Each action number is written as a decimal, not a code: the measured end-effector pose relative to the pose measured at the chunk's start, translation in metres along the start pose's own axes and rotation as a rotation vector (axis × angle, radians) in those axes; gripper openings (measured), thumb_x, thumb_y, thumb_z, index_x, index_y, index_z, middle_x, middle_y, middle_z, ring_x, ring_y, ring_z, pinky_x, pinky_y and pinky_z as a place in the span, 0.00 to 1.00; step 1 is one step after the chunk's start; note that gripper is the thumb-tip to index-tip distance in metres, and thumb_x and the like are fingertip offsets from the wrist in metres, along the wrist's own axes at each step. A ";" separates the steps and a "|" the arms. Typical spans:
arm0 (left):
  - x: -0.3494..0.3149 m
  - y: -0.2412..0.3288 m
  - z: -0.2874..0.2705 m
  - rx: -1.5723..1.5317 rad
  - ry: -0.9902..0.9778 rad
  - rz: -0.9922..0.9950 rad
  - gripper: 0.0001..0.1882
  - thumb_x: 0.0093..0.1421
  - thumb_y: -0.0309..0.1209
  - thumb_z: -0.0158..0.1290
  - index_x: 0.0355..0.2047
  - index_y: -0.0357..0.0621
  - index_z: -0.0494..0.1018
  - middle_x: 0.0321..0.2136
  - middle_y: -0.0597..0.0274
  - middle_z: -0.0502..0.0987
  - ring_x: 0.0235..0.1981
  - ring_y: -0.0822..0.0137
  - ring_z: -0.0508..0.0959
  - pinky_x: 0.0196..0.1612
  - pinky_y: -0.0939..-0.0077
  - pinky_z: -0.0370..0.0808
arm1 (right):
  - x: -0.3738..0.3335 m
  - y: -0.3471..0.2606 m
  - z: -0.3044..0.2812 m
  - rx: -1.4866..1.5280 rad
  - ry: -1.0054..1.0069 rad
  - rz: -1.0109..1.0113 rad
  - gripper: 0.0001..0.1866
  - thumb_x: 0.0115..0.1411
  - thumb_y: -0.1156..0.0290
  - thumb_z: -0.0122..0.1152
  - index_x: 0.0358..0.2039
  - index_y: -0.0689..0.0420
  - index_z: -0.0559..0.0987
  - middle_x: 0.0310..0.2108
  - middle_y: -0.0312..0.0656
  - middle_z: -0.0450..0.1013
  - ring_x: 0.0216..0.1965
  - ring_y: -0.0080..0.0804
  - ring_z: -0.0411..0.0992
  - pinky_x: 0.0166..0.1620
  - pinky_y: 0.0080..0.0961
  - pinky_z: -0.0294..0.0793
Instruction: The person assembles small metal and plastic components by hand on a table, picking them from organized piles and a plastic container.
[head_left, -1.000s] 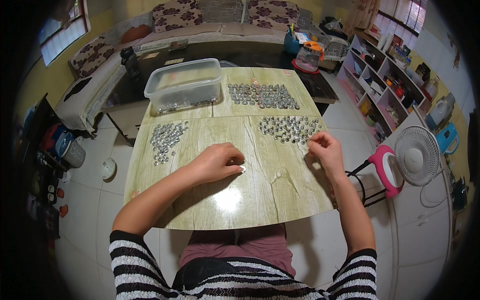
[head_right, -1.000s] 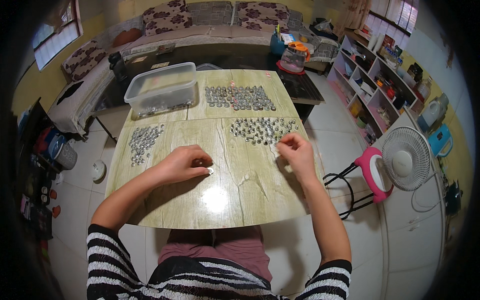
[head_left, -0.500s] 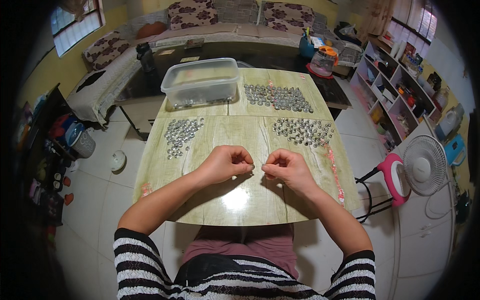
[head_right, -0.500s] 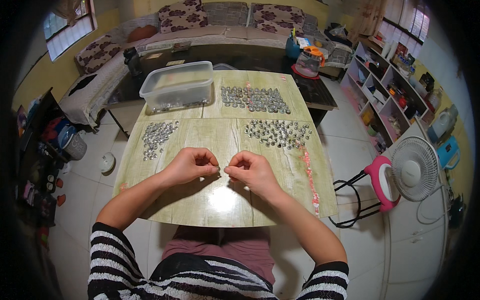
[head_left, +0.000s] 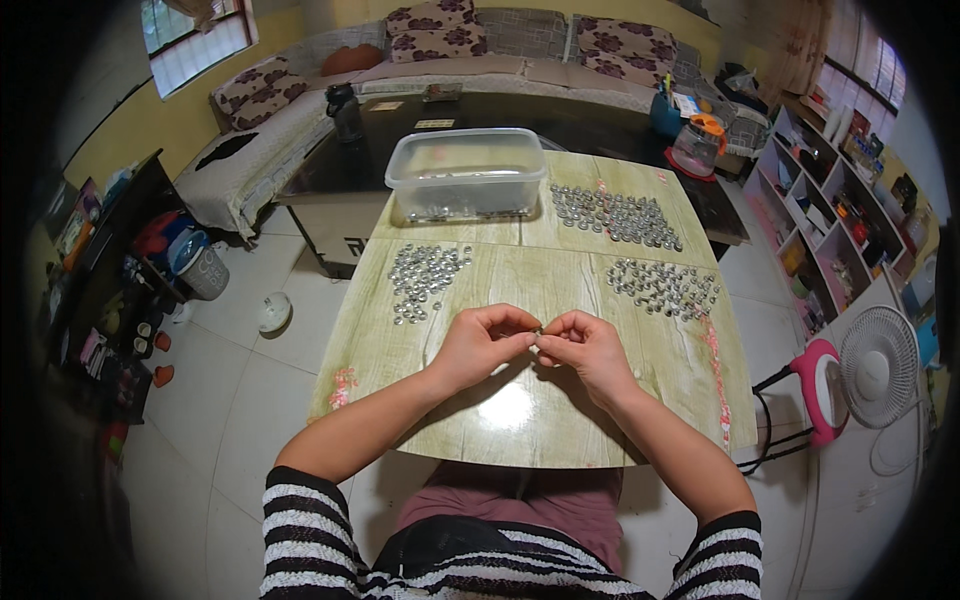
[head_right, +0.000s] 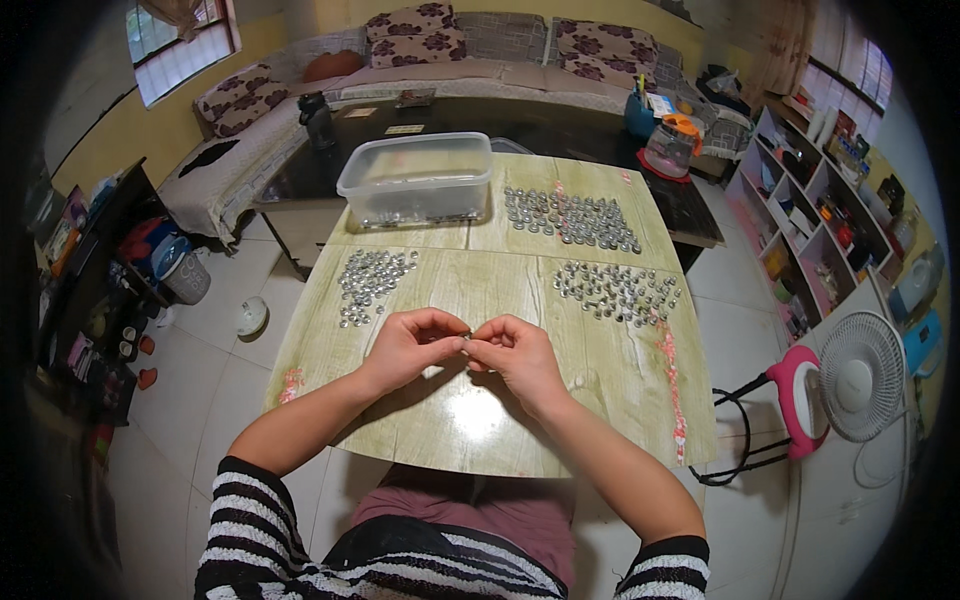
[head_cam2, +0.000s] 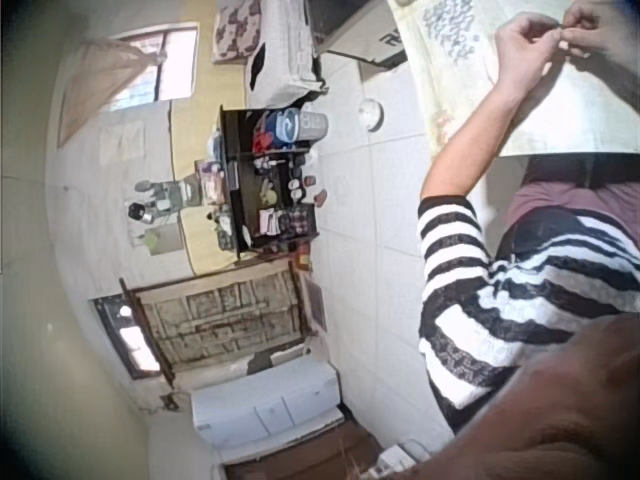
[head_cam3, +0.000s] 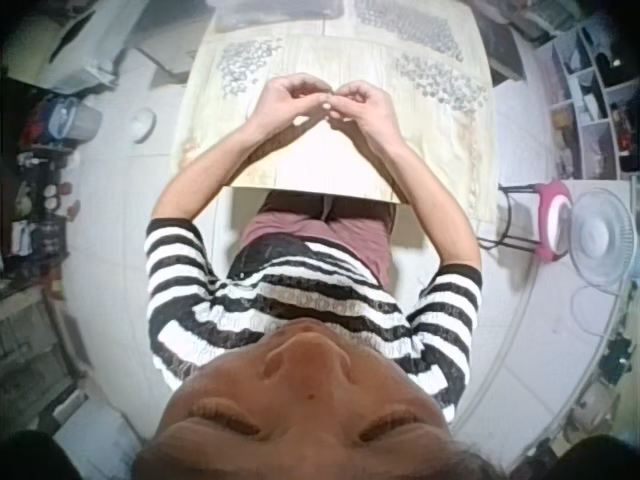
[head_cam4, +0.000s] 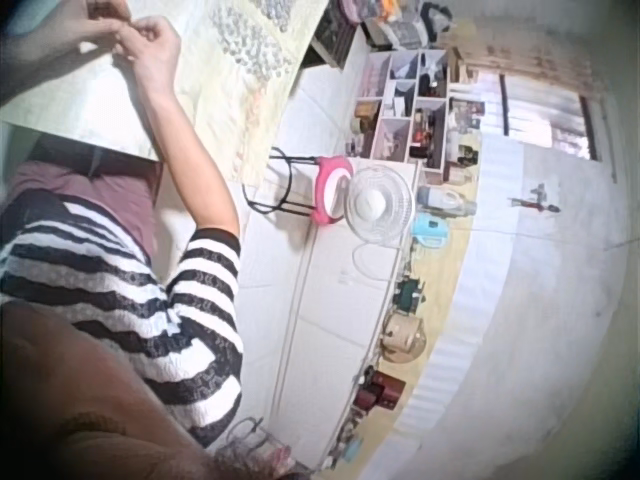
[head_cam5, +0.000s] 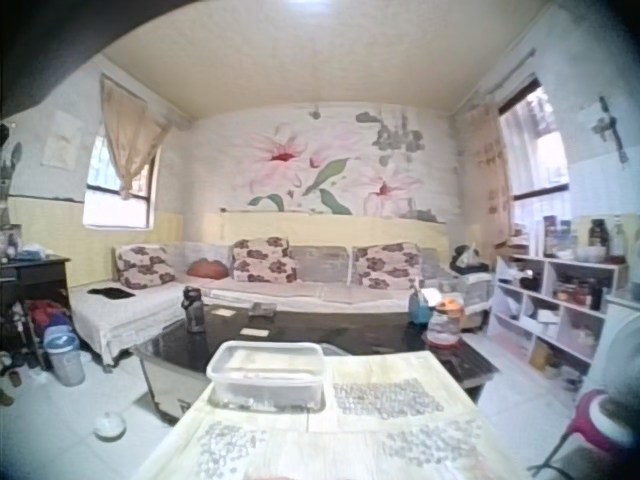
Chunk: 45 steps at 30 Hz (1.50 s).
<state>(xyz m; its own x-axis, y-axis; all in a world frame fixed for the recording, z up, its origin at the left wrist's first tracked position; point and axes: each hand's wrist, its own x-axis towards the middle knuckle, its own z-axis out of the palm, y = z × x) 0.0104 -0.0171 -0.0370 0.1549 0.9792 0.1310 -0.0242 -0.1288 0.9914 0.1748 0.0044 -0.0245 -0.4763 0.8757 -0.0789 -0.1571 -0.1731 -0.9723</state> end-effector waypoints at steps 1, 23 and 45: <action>-0.001 0.002 -0.001 0.039 -0.005 0.002 0.08 0.49 0.24 0.51 0.32 0.36 0.71 0.26 0.64 0.73 0.27 0.76 0.73 0.31 0.85 0.70 | 0.000 -0.001 0.001 0.040 0.019 0.033 0.05 0.48 0.78 0.56 0.26 0.63 0.69 0.20 0.37 0.68 0.21 0.19 0.68 0.24 0.14 0.70; 0.005 0.057 -0.075 1.012 0.032 0.016 0.11 0.42 0.26 0.55 0.29 0.39 0.73 0.26 0.59 0.73 0.27 0.66 0.74 0.31 0.78 0.70 | 0.004 0.006 -0.013 0.375 -0.011 0.087 0.06 0.52 0.75 0.52 0.29 0.63 0.68 0.26 0.42 0.70 0.23 0.20 0.70 0.28 0.11 0.71; 0.022 0.042 -0.022 0.305 -0.079 -0.109 0.08 0.46 0.24 0.55 0.28 0.37 0.73 0.23 0.66 0.74 0.24 0.80 0.72 0.28 0.88 0.69 | 0.004 0.007 -0.018 0.422 -0.029 0.093 0.06 0.52 0.75 0.51 0.30 0.62 0.68 0.26 0.42 0.70 0.25 0.21 0.70 0.30 0.11 0.72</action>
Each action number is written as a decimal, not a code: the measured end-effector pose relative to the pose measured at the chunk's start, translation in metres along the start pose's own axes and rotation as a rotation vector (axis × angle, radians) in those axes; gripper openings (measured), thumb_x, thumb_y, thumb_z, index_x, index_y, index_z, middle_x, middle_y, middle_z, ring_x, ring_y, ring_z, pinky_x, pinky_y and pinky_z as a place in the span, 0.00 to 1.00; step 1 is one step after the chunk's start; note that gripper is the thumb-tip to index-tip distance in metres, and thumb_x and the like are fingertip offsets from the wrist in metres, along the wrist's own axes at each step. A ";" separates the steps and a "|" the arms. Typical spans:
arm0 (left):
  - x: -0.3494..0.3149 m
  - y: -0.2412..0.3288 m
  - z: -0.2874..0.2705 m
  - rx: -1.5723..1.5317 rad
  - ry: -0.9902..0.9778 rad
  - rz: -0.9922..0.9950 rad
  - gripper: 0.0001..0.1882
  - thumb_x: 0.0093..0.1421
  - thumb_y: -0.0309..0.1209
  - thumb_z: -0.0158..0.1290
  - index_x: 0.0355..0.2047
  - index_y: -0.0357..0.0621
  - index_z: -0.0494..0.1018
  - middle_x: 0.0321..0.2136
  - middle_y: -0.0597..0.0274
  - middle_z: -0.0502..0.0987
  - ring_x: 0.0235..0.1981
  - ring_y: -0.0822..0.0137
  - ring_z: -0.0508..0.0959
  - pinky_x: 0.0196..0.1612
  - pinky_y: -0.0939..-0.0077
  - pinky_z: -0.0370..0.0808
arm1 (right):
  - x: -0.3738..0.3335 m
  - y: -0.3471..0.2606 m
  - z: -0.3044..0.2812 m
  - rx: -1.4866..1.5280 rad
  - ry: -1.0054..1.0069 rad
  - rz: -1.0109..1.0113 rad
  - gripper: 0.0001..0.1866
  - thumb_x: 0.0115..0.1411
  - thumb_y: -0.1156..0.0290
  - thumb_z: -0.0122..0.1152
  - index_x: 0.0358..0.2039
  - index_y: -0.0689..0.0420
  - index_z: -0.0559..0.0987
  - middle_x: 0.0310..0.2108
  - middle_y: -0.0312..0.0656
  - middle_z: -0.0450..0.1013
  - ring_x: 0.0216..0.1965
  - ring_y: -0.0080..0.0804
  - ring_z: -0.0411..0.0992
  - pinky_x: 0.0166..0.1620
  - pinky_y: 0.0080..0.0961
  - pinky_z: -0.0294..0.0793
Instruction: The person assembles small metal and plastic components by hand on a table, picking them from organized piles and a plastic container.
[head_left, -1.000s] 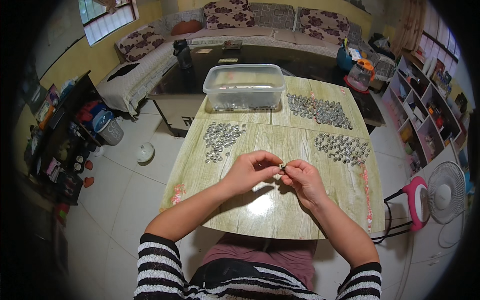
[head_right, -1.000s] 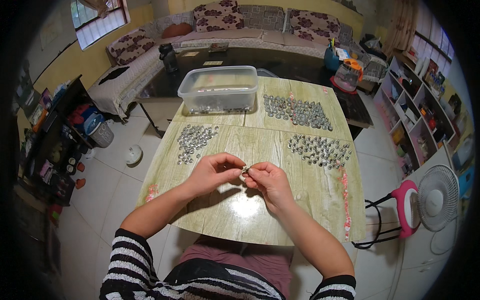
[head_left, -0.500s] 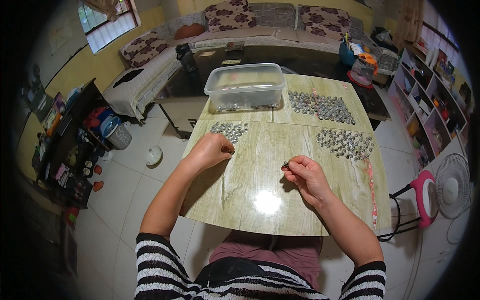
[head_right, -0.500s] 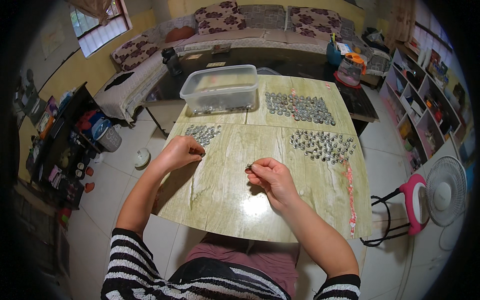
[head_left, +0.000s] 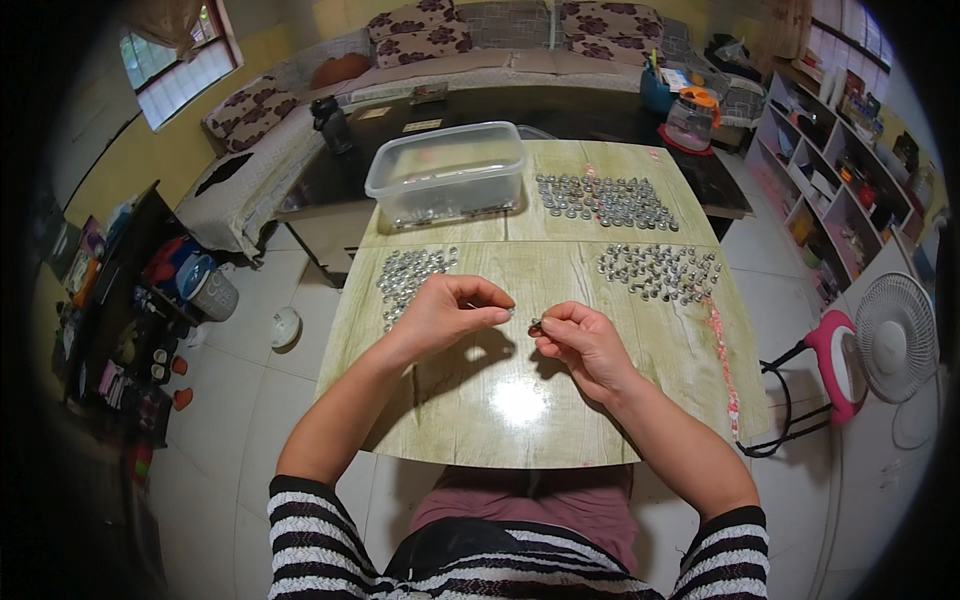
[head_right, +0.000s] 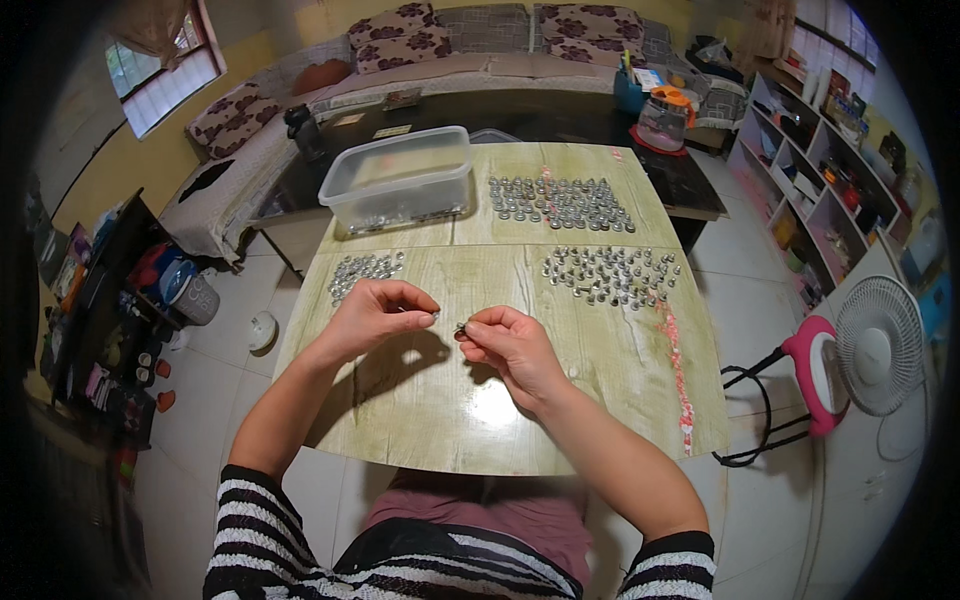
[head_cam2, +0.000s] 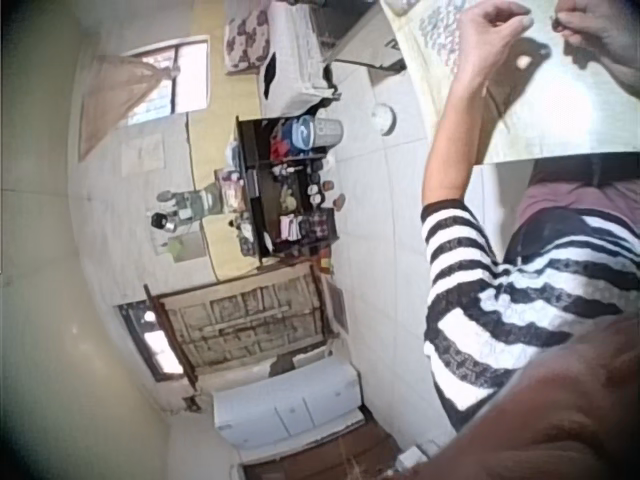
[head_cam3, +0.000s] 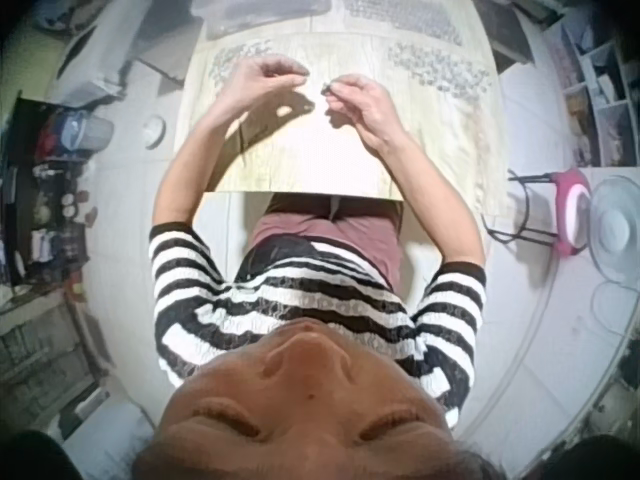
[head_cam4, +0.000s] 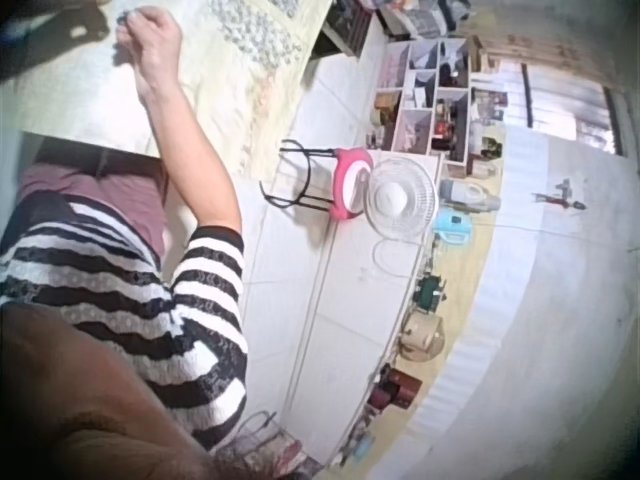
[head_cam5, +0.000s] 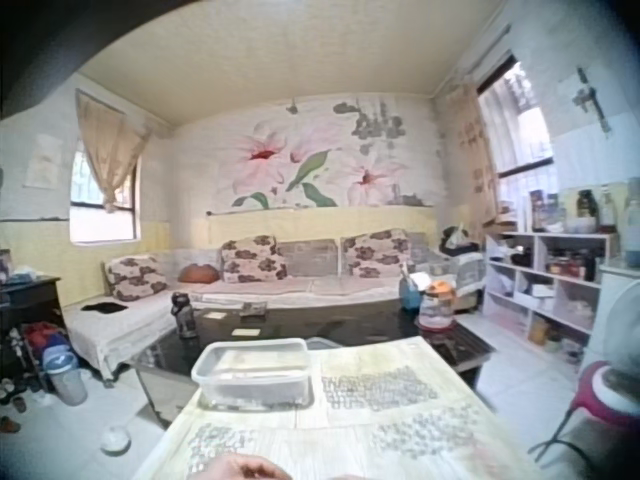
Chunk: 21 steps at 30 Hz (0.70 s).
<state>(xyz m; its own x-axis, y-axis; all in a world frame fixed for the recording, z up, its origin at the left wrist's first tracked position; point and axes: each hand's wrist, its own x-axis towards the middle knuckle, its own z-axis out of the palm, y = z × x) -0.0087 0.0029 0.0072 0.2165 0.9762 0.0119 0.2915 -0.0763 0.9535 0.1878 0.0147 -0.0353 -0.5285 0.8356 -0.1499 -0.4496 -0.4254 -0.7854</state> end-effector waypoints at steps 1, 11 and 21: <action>0.002 0.001 0.007 -0.049 -0.012 0.007 0.08 0.46 0.24 0.55 0.29 0.37 0.72 0.24 0.65 0.74 0.24 0.80 0.72 0.28 0.88 0.69 | 0.000 0.000 0.000 0.005 -0.009 -0.007 0.06 0.52 0.75 0.51 0.30 0.62 0.68 0.26 0.42 0.70 0.25 0.21 0.70 0.30 0.11 0.72; 0.007 -0.012 0.030 -0.241 -0.048 -0.010 0.09 0.48 0.25 0.53 0.30 0.35 0.71 0.25 0.64 0.74 0.26 0.77 0.72 0.32 0.86 0.69 | 0.002 0.002 -0.006 0.003 0.031 -0.036 0.06 0.52 0.75 0.51 0.29 0.63 0.68 0.24 0.40 0.70 0.24 0.20 0.70 0.29 0.10 0.71; 0.002 -0.022 0.033 -0.225 0.023 0.058 0.08 0.48 0.24 0.53 0.30 0.35 0.71 0.25 0.64 0.73 0.27 0.77 0.72 0.32 0.86 0.69 | -0.002 0.001 0.001 -0.048 0.057 -0.056 0.08 0.51 0.76 0.53 0.32 0.64 0.68 0.24 0.40 0.70 0.23 0.20 0.70 0.29 0.11 0.72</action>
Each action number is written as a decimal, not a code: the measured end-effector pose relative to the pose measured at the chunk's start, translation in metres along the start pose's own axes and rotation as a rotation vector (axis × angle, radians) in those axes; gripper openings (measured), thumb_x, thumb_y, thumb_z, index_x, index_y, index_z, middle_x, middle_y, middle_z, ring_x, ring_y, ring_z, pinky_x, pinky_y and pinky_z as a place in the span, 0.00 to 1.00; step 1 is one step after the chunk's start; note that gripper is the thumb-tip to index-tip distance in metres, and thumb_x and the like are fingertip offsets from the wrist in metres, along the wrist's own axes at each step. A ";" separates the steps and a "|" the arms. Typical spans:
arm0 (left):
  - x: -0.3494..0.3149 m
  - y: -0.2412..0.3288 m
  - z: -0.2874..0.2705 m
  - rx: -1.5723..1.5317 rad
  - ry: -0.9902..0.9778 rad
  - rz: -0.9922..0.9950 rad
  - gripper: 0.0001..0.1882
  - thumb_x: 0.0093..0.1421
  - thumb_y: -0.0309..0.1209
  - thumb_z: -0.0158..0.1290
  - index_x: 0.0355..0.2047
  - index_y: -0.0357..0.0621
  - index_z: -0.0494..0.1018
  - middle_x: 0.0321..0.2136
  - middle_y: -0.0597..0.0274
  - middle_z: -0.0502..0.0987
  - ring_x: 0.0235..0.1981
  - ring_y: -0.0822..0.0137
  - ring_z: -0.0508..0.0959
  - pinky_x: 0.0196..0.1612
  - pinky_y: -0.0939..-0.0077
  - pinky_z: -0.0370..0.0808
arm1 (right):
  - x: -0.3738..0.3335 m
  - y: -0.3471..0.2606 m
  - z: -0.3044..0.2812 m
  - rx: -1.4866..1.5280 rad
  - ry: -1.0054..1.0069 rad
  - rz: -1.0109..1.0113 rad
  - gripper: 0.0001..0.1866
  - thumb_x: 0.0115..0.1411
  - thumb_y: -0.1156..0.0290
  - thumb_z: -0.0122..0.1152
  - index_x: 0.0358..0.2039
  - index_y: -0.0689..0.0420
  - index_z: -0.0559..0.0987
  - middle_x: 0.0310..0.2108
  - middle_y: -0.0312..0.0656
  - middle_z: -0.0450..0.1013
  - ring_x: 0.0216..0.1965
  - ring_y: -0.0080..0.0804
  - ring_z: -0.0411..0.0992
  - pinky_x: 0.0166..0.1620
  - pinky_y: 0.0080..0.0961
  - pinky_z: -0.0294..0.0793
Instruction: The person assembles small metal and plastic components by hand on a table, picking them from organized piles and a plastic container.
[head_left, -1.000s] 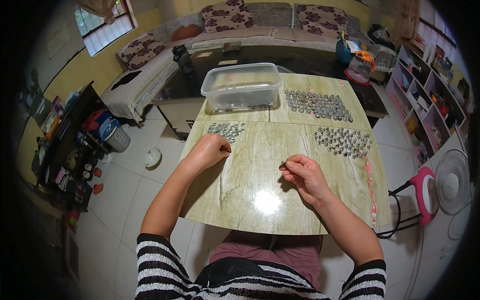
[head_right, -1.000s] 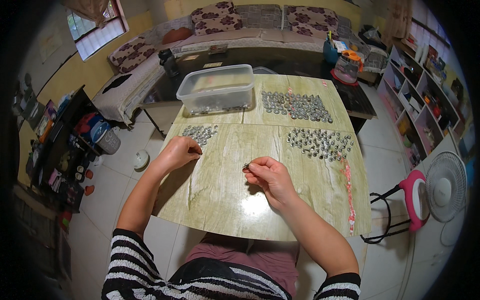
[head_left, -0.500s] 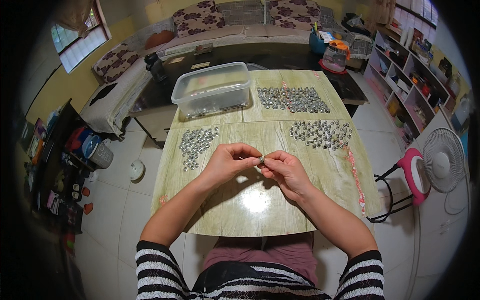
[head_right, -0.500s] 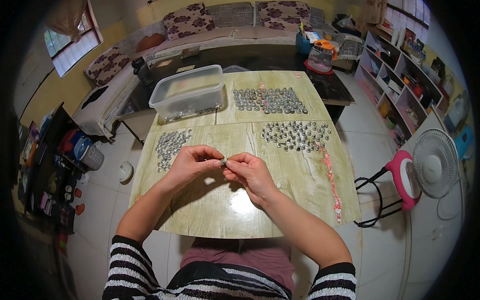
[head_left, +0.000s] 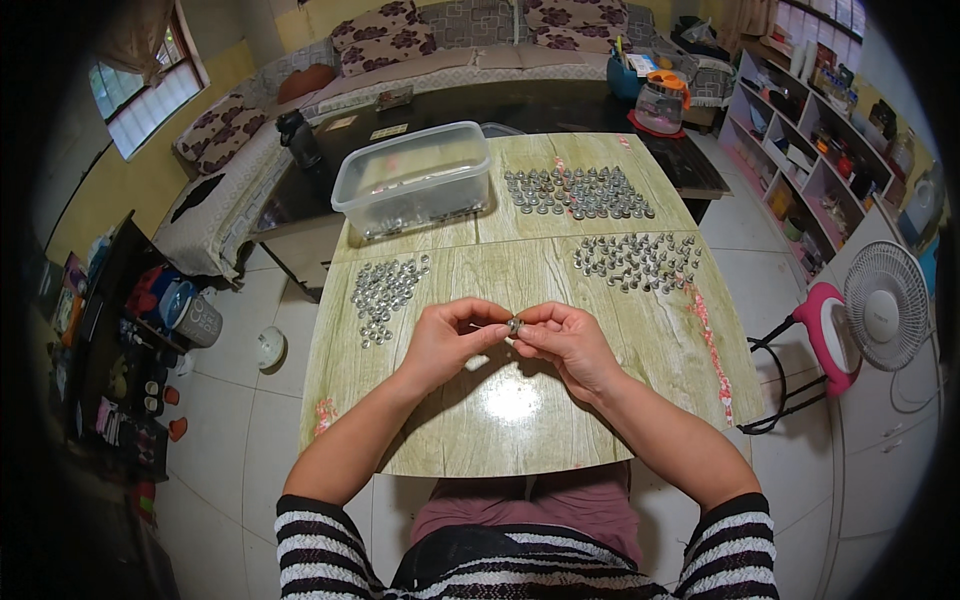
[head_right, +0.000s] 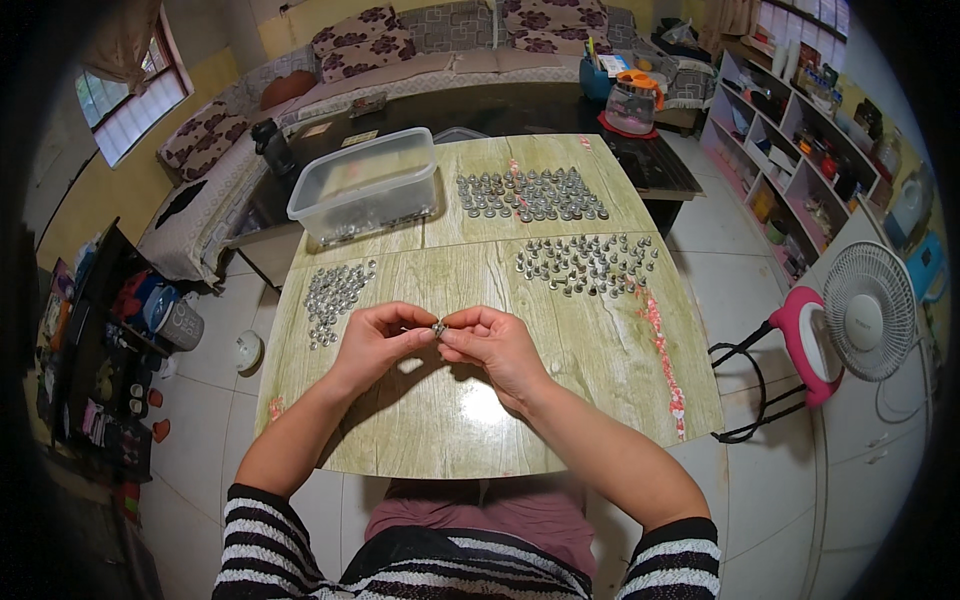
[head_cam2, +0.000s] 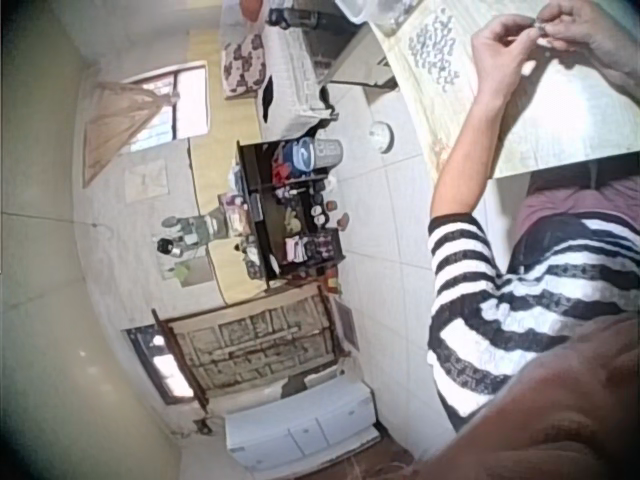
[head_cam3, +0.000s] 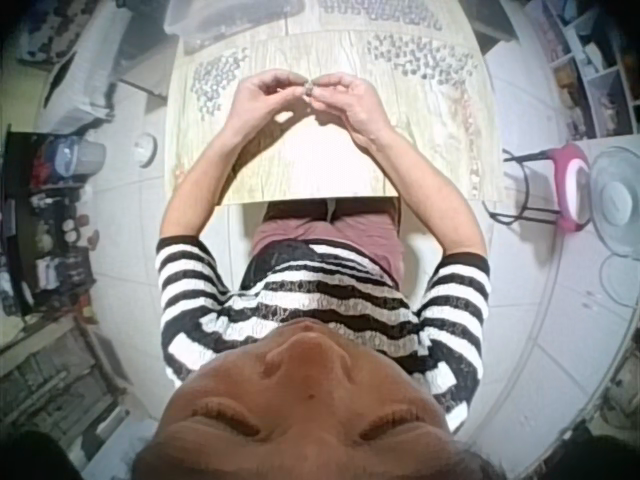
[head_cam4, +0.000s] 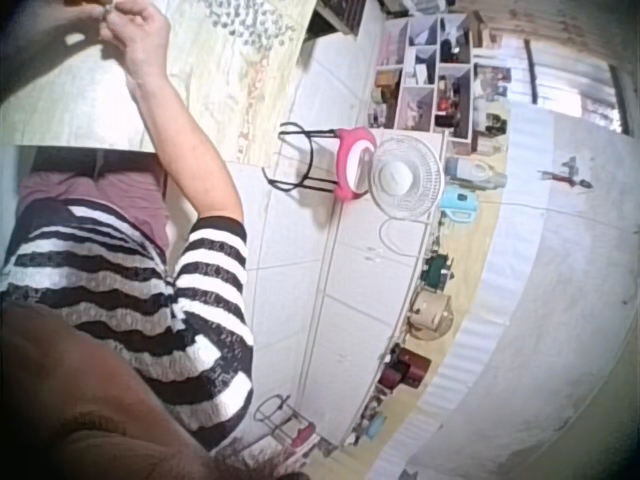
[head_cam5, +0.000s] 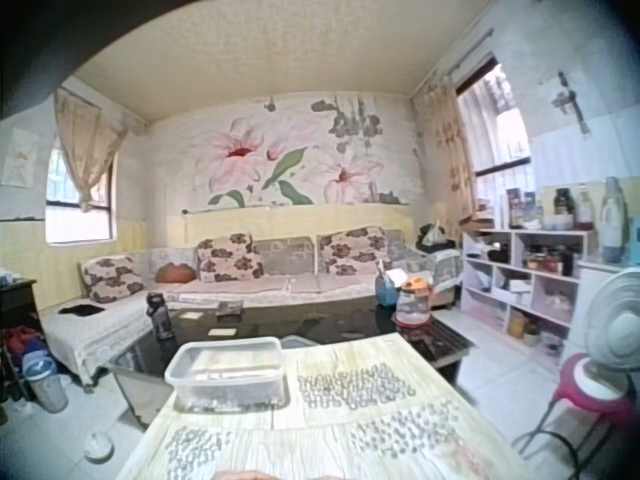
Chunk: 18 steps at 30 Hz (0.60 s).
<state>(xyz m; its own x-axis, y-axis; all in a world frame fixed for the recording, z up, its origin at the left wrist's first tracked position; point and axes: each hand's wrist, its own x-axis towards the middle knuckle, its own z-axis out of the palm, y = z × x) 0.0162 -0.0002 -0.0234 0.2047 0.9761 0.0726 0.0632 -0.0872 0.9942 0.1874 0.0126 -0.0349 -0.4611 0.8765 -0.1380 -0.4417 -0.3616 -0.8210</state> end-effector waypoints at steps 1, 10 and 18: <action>-0.001 -0.001 0.000 0.027 0.008 0.025 0.08 0.48 0.24 0.53 0.30 0.35 0.71 0.25 0.64 0.73 0.27 0.77 0.72 0.32 0.86 0.69 | 0.000 0.000 -0.001 -0.005 0.001 0.013 0.08 0.51 0.76 0.53 0.32 0.65 0.68 0.23 0.40 0.70 0.23 0.20 0.70 0.28 0.11 0.72; -0.005 -0.001 0.007 0.043 0.072 0.112 0.09 0.48 0.24 0.53 0.31 0.36 0.71 0.27 0.64 0.73 0.28 0.77 0.72 0.32 0.86 0.70 | -0.001 0.002 0.001 -0.110 0.012 0.025 0.07 0.53 0.71 0.52 0.27 0.62 0.69 0.20 0.40 0.69 0.18 0.19 0.67 0.20 0.12 0.68; -0.007 -0.004 0.011 -0.063 0.047 0.140 0.09 0.47 0.21 0.53 0.31 0.35 0.69 0.28 0.63 0.73 0.29 0.76 0.72 0.34 0.84 0.71 | -0.002 0.008 0.003 -0.261 -0.005 -0.027 0.11 0.56 0.64 0.47 0.25 0.59 0.67 0.17 0.34 0.65 0.16 0.16 0.62 0.19 0.10 0.63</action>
<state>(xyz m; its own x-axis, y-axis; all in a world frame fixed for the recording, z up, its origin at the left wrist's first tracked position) 0.0248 -0.0088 -0.0290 0.1614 0.9635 0.2135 -0.0244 -0.2124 0.9769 0.1828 0.0069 -0.0393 -0.4558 0.8830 -0.1122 -0.2406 -0.2436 -0.9395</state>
